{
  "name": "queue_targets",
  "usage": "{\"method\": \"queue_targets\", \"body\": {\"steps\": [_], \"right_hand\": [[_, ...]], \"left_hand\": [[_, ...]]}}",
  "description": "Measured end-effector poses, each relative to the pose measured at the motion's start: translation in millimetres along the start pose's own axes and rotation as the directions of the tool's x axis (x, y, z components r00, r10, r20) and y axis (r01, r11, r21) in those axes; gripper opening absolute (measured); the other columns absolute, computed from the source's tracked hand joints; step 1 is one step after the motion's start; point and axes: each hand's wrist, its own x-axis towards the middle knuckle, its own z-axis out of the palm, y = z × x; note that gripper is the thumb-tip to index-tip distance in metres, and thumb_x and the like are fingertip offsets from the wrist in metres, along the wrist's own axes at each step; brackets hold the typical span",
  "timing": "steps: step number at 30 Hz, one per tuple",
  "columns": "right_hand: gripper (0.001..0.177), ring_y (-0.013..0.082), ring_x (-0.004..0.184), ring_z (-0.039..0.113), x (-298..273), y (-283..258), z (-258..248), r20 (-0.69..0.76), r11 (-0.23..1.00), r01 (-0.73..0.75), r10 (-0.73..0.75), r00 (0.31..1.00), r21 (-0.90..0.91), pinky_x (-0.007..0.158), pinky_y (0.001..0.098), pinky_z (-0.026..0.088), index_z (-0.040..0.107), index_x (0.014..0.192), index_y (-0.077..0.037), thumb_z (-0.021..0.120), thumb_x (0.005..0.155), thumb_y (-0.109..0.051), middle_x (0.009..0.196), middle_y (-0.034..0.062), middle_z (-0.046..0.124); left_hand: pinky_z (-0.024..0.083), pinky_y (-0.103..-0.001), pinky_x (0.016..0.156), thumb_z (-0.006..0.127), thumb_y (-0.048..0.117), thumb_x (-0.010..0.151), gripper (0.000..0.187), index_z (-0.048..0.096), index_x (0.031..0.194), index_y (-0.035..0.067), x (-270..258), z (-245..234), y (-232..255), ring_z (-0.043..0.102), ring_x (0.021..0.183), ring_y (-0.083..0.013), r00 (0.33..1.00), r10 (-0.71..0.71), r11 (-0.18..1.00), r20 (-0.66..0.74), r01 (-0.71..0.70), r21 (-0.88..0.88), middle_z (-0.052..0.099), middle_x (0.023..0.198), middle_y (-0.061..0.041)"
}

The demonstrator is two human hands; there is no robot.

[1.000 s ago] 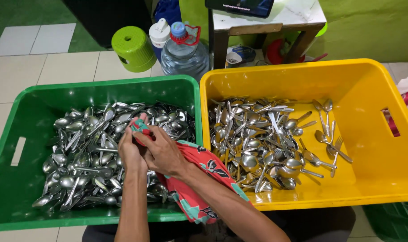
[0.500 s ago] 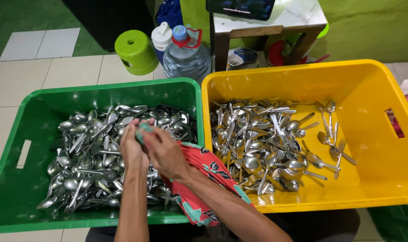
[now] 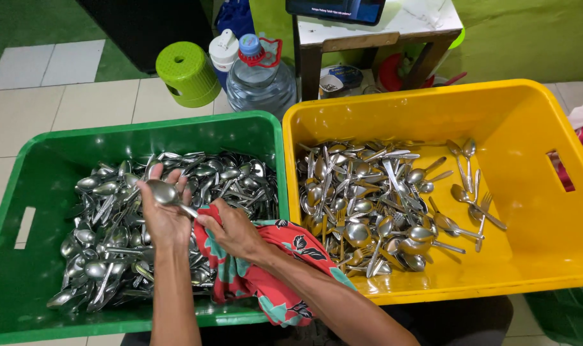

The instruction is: The user is polishing spoons and forks with a cloth and transferring them between two plastic bins.

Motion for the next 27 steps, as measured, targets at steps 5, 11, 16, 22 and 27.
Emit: {"method": "queue_targets", "body": {"steps": [5,11,16,22,27], "right_hand": [[0.034,0.0378,0.073,0.067,-7.7,-20.6,-8.3,0.032,0.996,-0.066,0.064,0.997,0.052,0.064,0.0478,0.05,0.061,0.101,-0.004,0.059,0.103,-0.038,0.075,0.0206,0.066],[0.039,0.0401,0.086,0.063,6.4,-15.6,-3.2,-0.2,0.895,0.355,-0.413,0.888,-0.271,0.068,0.0463,0.054,0.054,0.142,-0.009,0.048,0.105,-0.022,0.097,0.018,0.056],[0.044,0.0356,0.083,0.06,5.0,-6.1,9.0,-0.104,0.645,0.476,-0.651,0.752,-0.598,0.065,0.0442,0.055,0.054,0.142,-0.015,0.05,0.099,-0.014,0.099,0.0136,0.051],[0.049,0.0328,0.076,0.064,-11.9,-4.3,5.1,0.136,0.754,0.438,-0.43,0.892,-0.489,0.058,0.0433,0.058,0.049,0.149,-0.018,0.058,0.101,-0.016,0.099,0.0205,0.058],[0.05,0.008,0.033,0.034,-5.1,-46.9,-21.7,0.219,0.992,-0.114,0.097,0.971,0.063,0.074,0.0425,0.069,0.047,0.151,-0.028,0.039,0.105,-0.044,0.078,0.0149,0.075]], "left_hand": [[0.029,-0.012,0.038,0.035,0.051,0.107,0.051,0.052,0.136,0.012,6.9,-15.7,7.9,0.044,0.052,-0.0033,0.997,0.051,0.983,-0.054,-0.041,0.178,0.05,0.079,0.003],[0.052,-0.024,0.063,0.038,0.046,0.11,0.047,0.064,0.125,0.01,-37.9,23.0,1.7,0.066,0.079,-0.0161,0.998,0.014,0.855,-0.064,0.021,0.518,0.07,0.097,-0.008],[0.056,-0.045,0.098,0.035,0.043,0.11,0.051,0.064,0.12,0.002,-34.4,17.8,-12.7,0.069,0.109,-0.0321,0.99,-0.029,0.911,0.137,-0.03,0.411,0.072,0.112,-0.024],[0.058,-0.058,0.106,0.05,0.056,0.099,0.046,0.071,0.106,0.017,20.8,-17.1,26.1,0.077,0.091,-0.0284,0.976,0.174,0.965,-0.128,-0.143,0.22,0.072,0.088,-0.008],[0.057,-0.022,0.051,0.036,0.041,0.111,0.036,0.059,0.106,0.013,2.3,-15.3,48.0,0.062,0.058,-0.0095,0.926,0.358,0.871,-0.117,-0.286,0.4,0.063,0.077,0.001]]}}
